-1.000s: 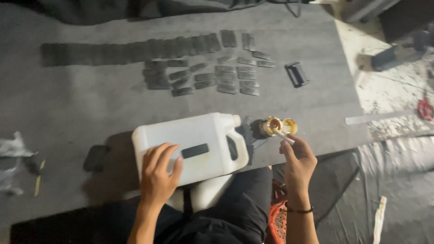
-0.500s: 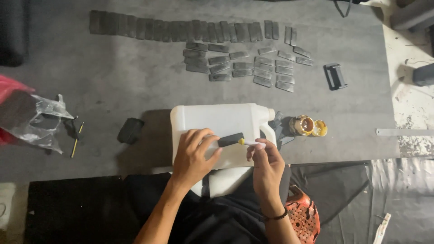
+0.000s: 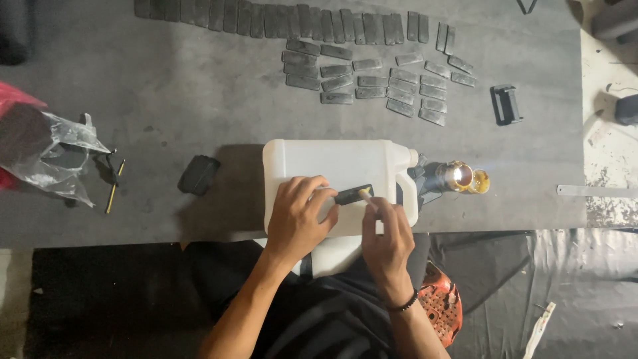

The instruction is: Applying a finishing substance or dye to small leather watch strap components using a hand applicator

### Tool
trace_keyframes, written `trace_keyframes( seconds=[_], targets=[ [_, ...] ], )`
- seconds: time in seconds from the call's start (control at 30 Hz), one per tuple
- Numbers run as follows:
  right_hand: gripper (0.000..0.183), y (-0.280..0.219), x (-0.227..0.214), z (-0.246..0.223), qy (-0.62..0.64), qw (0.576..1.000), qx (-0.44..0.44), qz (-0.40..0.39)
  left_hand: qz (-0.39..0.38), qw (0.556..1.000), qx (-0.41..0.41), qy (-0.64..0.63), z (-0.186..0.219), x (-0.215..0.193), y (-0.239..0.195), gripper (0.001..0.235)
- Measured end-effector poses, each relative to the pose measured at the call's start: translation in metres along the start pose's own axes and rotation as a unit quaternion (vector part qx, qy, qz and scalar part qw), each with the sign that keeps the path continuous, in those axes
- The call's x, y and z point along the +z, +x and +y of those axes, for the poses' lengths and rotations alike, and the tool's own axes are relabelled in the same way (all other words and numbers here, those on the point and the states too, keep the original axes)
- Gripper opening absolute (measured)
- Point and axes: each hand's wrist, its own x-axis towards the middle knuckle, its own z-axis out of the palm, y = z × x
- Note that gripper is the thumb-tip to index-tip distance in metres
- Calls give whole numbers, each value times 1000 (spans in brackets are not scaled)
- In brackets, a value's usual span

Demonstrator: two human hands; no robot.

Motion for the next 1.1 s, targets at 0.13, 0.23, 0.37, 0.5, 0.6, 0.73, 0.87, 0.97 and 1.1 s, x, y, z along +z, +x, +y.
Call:
trace_keyframes(
  seconds=[0.13, 0.23, 0.37, 0.5, 0.6, 0.73, 0.87, 0.97, 1.1],
  targets=[
    [21, 0, 4, -7, 0, 1000, 2, 15, -2, 1000, -4, -5, -1, 2, -2, 23],
    [23, -4, 10, -13, 61, 998, -2, -13, -6, 1000, 2, 2, 0, 1, -1, 23],
    [17, 5, 0, -11, 29, 999, -17, 11, 1, 1000, 0, 7, 0, 3, -3, 25],
    [14, 4, 5, -14, 17, 999, -13, 28, -1, 1000, 4, -3, 0, -1, -2, 35],
    [19, -5, 13, -25, 45, 999, -23, 11, -2, 1000, -15, -25, 8, -11, 2, 40],
    [13, 0, 6, -7, 19, 999, -29, 26, -1, 997, -49, -61, 8, -13, 2, 49],
    [14, -4, 12, -8, 25, 999, -27, 35, 15, 993, -75, -93, 8, -11, 1, 52],
    [15, -3, 15, -27, 50, 998, -27, 23, 19, 993, -72, -89, 8, -11, 2, 55],
    [14, -3, 12, -13, 23, 999, -28, 25, 27, 994, -68, -75, 5, -6, -2, 57]
  ],
)
